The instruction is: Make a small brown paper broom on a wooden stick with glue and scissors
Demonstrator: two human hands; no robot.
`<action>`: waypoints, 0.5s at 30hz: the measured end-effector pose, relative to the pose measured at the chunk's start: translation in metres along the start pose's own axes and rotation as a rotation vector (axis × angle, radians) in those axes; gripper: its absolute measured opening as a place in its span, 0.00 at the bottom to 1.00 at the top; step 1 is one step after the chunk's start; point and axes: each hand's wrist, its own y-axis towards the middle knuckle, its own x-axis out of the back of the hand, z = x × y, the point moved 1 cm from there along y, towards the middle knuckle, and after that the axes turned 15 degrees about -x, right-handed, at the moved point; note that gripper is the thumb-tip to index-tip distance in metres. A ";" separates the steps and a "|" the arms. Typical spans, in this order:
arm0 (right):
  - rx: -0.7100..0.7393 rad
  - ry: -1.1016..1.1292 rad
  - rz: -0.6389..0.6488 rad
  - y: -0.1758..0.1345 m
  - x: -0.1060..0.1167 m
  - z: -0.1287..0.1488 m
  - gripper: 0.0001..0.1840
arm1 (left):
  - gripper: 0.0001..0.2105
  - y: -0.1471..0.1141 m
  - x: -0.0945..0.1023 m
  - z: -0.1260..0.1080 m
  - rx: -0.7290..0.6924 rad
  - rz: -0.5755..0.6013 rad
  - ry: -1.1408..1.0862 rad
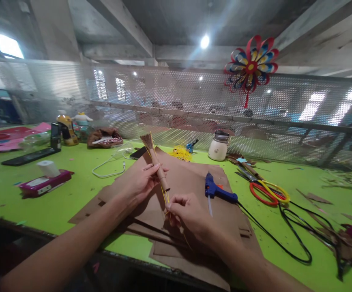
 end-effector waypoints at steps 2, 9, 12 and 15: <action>-0.007 -0.113 -0.018 -0.003 -0.001 0.002 0.11 | 0.02 0.001 0.001 0.000 0.016 -0.004 -0.001; 0.199 -0.529 -0.104 -0.018 0.002 0.016 0.14 | 0.04 0.000 0.003 0.003 0.032 0.026 0.018; 0.210 -0.636 -0.072 -0.024 0.003 0.022 0.13 | 0.07 -0.003 0.001 0.000 0.023 0.078 0.028; 0.128 -0.732 0.016 -0.028 0.003 0.022 0.11 | 0.11 -0.005 -0.001 -0.005 0.023 0.113 0.049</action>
